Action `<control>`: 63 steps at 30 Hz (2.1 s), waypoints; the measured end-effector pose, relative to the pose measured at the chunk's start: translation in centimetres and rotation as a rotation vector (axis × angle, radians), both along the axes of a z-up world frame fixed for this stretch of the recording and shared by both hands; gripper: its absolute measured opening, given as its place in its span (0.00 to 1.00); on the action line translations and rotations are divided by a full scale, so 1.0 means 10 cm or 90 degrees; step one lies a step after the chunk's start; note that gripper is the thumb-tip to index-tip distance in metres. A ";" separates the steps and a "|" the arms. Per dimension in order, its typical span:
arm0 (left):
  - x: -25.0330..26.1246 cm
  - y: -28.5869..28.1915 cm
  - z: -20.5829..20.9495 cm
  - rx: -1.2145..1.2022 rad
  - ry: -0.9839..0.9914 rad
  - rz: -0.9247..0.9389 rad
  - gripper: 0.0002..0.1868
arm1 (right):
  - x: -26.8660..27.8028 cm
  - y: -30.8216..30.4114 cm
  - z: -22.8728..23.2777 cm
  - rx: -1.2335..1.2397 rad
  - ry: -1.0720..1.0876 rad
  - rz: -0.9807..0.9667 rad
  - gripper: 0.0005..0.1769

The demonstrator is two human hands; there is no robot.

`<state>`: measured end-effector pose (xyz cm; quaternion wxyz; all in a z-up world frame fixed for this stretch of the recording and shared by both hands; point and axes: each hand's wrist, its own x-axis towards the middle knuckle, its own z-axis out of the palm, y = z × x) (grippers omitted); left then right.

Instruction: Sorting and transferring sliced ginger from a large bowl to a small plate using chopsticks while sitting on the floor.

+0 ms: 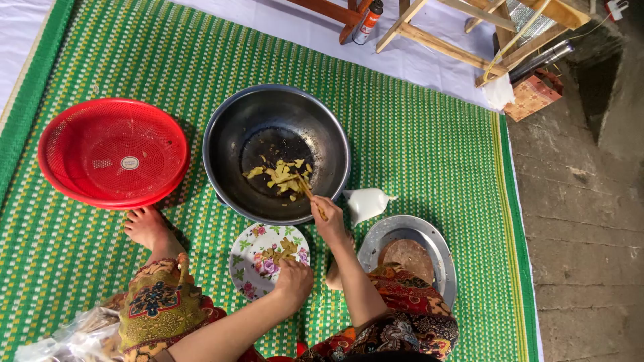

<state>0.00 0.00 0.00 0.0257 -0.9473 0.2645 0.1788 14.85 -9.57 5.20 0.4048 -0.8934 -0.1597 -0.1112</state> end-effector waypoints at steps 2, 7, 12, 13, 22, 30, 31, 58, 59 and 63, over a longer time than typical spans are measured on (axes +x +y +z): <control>0.01 -0.01 0.02 0.005 0.006 -0.002 0.19 | 0.00 -0.02 -0.03 -0.016 0.001 0.013 0.12; 0.05 0.07 0.24 0.032 0.085 -0.054 0.25 | 0.05 -0.15 -0.11 0.091 0.198 -0.025 0.11; 0.01 0.02 0.06 -0.001 0.018 -0.021 0.22 | 0.27 -0.38 -0.41 0.094 0.126 -0.122 0.10; 0.02 0.04 0.13 -0.001 0.017 -0.022 0.22 | 0.25 -0.37 -0.42 0.094 0.125 -0.122 0.10; 0.03 0.02 0.10 -0.009 0.010 0.007 0.19 | 0.02 0.08 -0.32 0.211 0.140 -0.080 0.11; 0.04 0.05 0.15 -0.012 0.060 -0.012 0.20 | 0.02 0.25 -0.73 0.086 0.083 0.118 0.12; 0.04 0.05 0.16 -0.012 0.061 -0.012 0.20 | 0.07 0.19 -0.78 0.087 0.083 0.118 0.12; -0.01 0.00 -0.21 -0.021 -0.028 -0.018 0.15 | 0.05 0.10 -0.43 0.090 0.048 0.122 0.13; 0.00 0.01 -0.19 -0.018 -0.011 -0.012 0.15 | 0.09 0.05 -0.50 0.073 0.062 0.106 0.13; 0.06 0.07 -0.18 0.013 -0.004 -0.010 0.16 | 0.10 -0.09 -0.32 0.069 0.118 0.052 0.10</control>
